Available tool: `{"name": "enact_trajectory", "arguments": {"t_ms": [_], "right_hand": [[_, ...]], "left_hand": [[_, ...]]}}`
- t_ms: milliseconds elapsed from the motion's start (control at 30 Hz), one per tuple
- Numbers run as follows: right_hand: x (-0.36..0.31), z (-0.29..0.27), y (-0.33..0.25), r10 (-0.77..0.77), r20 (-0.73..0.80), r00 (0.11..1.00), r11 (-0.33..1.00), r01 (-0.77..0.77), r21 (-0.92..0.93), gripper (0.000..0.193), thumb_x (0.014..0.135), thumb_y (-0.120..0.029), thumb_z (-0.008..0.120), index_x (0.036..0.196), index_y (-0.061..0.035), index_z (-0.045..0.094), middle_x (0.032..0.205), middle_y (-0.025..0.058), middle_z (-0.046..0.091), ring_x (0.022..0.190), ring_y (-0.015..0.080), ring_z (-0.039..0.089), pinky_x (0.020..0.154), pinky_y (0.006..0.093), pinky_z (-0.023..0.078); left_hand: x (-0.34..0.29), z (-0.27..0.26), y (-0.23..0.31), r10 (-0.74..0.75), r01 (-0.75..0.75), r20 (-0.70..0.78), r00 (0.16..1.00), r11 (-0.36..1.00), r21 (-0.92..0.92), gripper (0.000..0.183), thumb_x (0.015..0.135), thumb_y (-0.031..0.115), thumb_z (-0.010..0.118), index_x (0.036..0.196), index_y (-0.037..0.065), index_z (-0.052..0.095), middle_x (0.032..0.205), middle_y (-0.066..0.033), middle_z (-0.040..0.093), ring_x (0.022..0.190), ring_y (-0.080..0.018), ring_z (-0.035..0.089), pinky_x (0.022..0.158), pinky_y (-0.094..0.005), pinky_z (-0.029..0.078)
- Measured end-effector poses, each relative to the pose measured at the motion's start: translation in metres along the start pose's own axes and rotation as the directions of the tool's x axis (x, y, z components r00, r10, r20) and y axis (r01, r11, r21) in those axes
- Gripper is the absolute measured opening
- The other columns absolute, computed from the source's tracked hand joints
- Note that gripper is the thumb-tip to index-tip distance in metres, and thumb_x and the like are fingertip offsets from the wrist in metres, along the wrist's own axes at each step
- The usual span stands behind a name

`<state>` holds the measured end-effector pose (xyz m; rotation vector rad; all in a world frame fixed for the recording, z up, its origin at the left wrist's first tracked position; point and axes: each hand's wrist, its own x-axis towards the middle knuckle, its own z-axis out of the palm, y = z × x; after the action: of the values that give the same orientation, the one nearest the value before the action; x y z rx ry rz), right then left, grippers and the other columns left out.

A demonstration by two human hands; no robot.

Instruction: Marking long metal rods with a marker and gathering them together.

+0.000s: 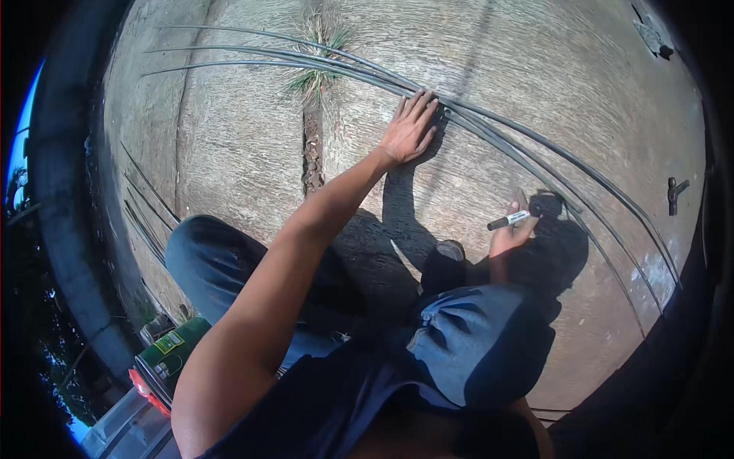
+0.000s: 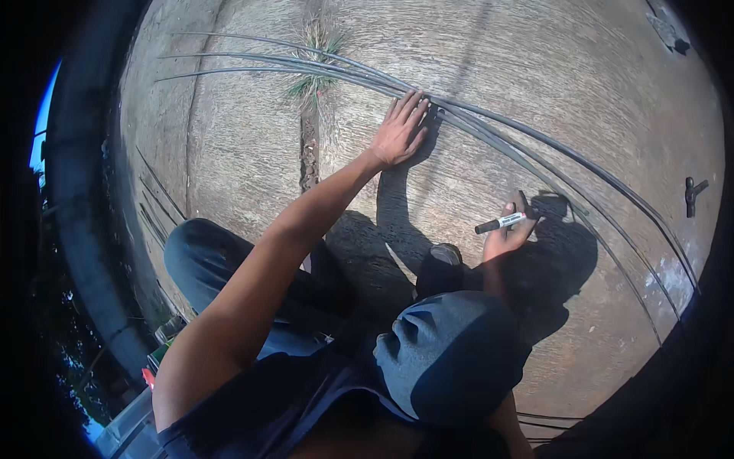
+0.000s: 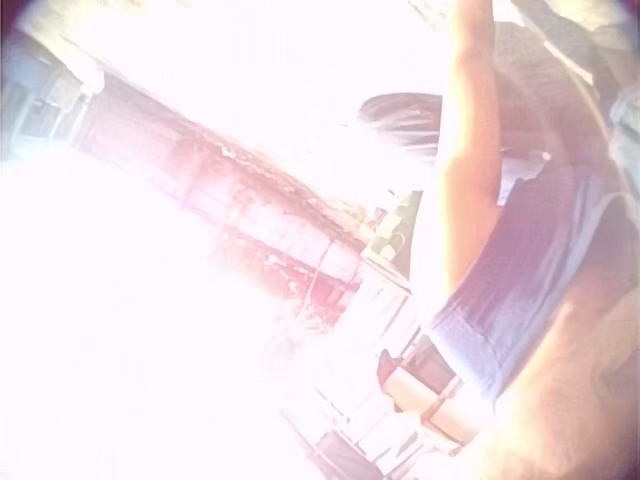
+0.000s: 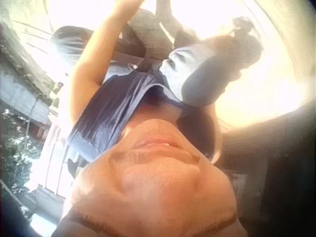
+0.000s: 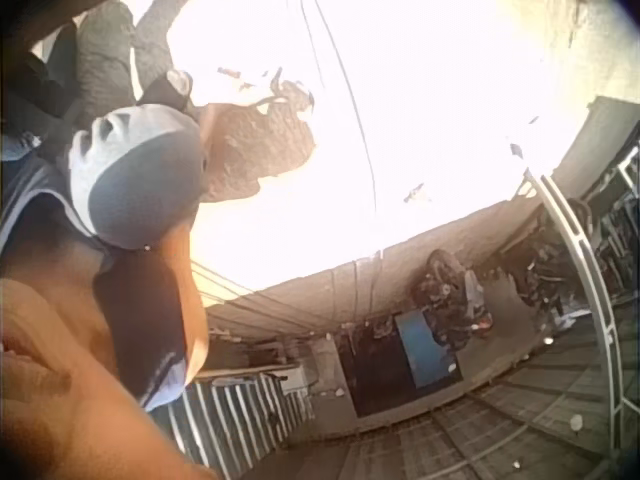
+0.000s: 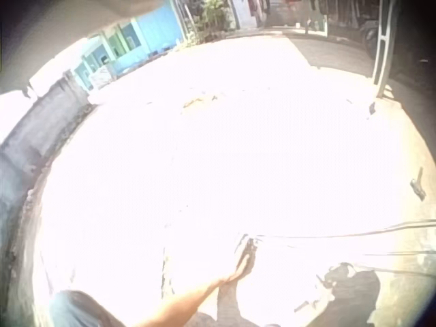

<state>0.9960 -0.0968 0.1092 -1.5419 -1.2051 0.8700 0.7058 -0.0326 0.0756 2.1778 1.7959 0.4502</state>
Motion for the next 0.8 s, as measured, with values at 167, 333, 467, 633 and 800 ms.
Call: {"name": "enact_trajectory", "arguments": {"t_ms": [167, 333, 467, 633, 800], "right_hand": [[0.007, -0.111, 0.036, -0.105, -0.181, 0.978, 0.885, 0.009, -0.466, 0.034, 0.084, -0.014, 0.074, 0.112, -0.0005, 0.060, 0.099, 0.0171, 0.066, 0.097, 0.0285, 0.064, 0.085, 0.0364, 0.048], [0.044, -0.178, 0.078, -0.052, -0.388, 0.920, 0.914, -0.113, -0.390, 0.031, 0.076, -0.006, 0.074, 0.103, 0.0010, 0.060, 0.091, 0.0173, 0.064, 0.090, 0.0338, 0.063, 0.079, 0.0401, 0.049], [0.071, -0.198, 0.101, -0.157, -0.401, 0.903, 0.888, -0.048, -0.458, 0.032, 0.077, -0.010, 0.075, 0.102, 0.0007, 0.059, 0.090, 0.0172, 0.064, 0.088, 0.0355, 0.063, 0.078, 0.0417, 0.049], [0.108, -0.185, 0.096, -0.290, -0.348, 0.892, 0.871, 0.096, -0.481, 0.034, 0.077, -0.010, 0.077, 0.104, -0.0017, 0.059, 0.091, 0.0162, 0.064, 0.087, 0.0320, 0.063, 0.078, 0.0398, 0.049], [0.133, -0.174, 0.096, -0.264, -0.269, 0.926, 0.889, 0.125, -0.441, 0.042, 0.073, -0.005, 0.079, 0.109, -0.0021, 0.058, 0.104, 0.0152, 0.065, 0.098, 0.0281, 0.063, 0.089, 0.0348, 0.048]], "left_hand": [[0.039, 0.054, 0.109, 0.324, -0.326, -0.065, 0.944, 0.945, -0.036, 0.055, 0.095, 0.023, 0.053, 0.146, 0.009, 0.039, 0.154, -0.0123, 0.032, 0.145, -0.0329, 0.024, 0.118, -0.0500, 0.020], [0.053, 0.087, 0.180, 0.448, -0.445, 0.066, 0.892, 0.894, -0.060, 0.055, 0.096, 0.026, 0.053, 0.146, 0.011, 0.038, 0.154, -0.0061, 0.034, 0.145, -0.0267, 0.026, 0.119, -0.0484, 0.020], [0.059, 0.102, 0.197, 0.424, -0.426, 0.059, 0.904, 0.904, 0.030, 0.057, 0.095, 0.028, 0.055, 0.147, 0.012, 0.037, 0.155, -0.0069, 0.032, 0.145, -0.0268, 0.024, 0.120, -0.0490, 0.018], [0.080, 0.101, 0.197, 0.386, -0.388, -0.047, 0.921, 0.921, -0.040, 0.051, 0.091, 0.020, 0.057, 0.140, 0.010, 0.046, 0.147, -0.0089, 0.043, 0.138, -0.0300, 0.036, 0.116, -0.0467, 0.027], [0.098, 0.101, 0.190, 0.438, -0.440, -0.062, 0.897, 0.897, -0.034, 0.040, 0.088, 0.019, 0.060, 0.127, 0.012, 0.059, 0.127, -0.0057, 0.059, 0.120, -0.0277, 0.052, 0.101, -0.0397, 0.046]]}}
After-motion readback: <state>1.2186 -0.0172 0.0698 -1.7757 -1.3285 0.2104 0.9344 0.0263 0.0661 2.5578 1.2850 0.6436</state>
